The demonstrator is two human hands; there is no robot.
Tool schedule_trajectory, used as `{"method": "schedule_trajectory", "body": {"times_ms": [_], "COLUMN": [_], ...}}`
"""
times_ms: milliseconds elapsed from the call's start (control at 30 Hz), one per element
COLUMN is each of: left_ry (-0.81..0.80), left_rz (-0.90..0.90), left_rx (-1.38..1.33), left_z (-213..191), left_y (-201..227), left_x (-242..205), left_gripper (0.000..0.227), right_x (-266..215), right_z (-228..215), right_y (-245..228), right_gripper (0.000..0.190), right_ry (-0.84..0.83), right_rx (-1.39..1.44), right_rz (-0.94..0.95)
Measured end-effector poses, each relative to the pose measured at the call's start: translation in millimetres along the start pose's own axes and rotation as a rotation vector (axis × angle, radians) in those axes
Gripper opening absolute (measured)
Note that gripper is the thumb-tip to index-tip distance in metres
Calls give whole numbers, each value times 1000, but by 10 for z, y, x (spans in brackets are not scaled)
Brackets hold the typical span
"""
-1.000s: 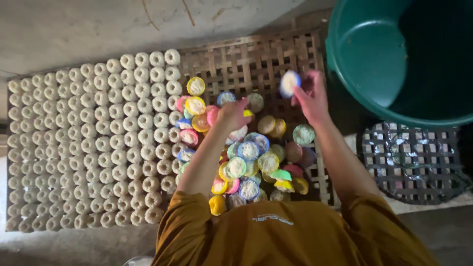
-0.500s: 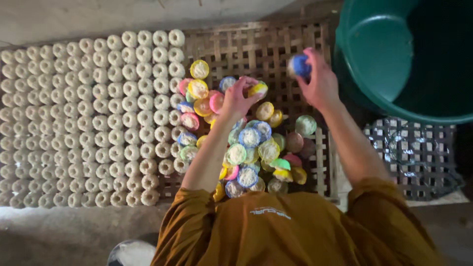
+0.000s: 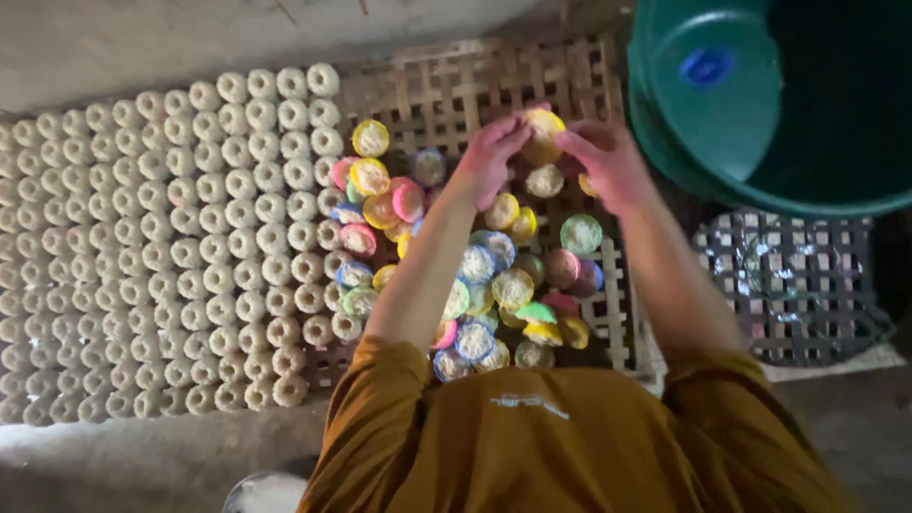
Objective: The person scoops pink paste from a green bucket using a wooden tool and presses it into a cylindrical mold to form pink circular pieces. The finished pieces are placed into a basket alongside other colored circles. The person repeats this process multiple times.
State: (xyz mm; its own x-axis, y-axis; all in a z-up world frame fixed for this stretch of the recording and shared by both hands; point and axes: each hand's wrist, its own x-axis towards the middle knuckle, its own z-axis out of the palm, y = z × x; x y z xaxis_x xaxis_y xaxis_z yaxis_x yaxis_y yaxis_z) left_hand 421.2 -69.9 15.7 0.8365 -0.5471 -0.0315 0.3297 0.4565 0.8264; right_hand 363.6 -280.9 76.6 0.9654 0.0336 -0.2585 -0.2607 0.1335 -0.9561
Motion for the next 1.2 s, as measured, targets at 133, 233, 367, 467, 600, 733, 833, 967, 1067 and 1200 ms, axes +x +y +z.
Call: {"method": "schedule_trajectory", "body": {"times_ms": [133, 233, 367, 467, 600, 733, 833, 967, 1067, 1200], "left_ry": [201, 94, 172, 202, 122, 336, 370, 342, 390, 518], "left_rz": [14, 99, 244, -112, -7, 189, 109, 129, 73, 465], "left_rx": [220, 1841, 1776, 1652, 1495, 1777, 1653, 1634, 1574, 1446], "left_z": [-218, -369, -389, -441, -526, -575, -575, -445, -264, 75], "left_y": [-135, -301, -481, -366, -380, -429, -350, -306, -96, 216], "left_x": [47, -161, -353, -204, -27, -15, 97, -37, -49, -95], "left_gripper": [38, 58, 65, 55, 65, 53, 65, 55, 53, 62], "right_x": [154, 310, 468, 556, 184, -212, -316, -513, -563, -433], "right_z": [135, 127, 155, 254, 195, -101, -419, -586, -385, -149], "right_y": [232, 279, 489, 484, 257, -304, -628, -504, -159, 386], "right_gripper": [35, 40, 44, 48, 49, 41, 47, 54, 28, 56], "right_ry": [21, 213, 261, 237, 381, 629, 819, 847, 576, 195], "right_rx": [42, -484, -788, -843, -937, -816, -965, -1330, -1150, -1231], "right_rz": [-217, -557, -643, -707, -948, -892, -504, -555, -701, -537]}}
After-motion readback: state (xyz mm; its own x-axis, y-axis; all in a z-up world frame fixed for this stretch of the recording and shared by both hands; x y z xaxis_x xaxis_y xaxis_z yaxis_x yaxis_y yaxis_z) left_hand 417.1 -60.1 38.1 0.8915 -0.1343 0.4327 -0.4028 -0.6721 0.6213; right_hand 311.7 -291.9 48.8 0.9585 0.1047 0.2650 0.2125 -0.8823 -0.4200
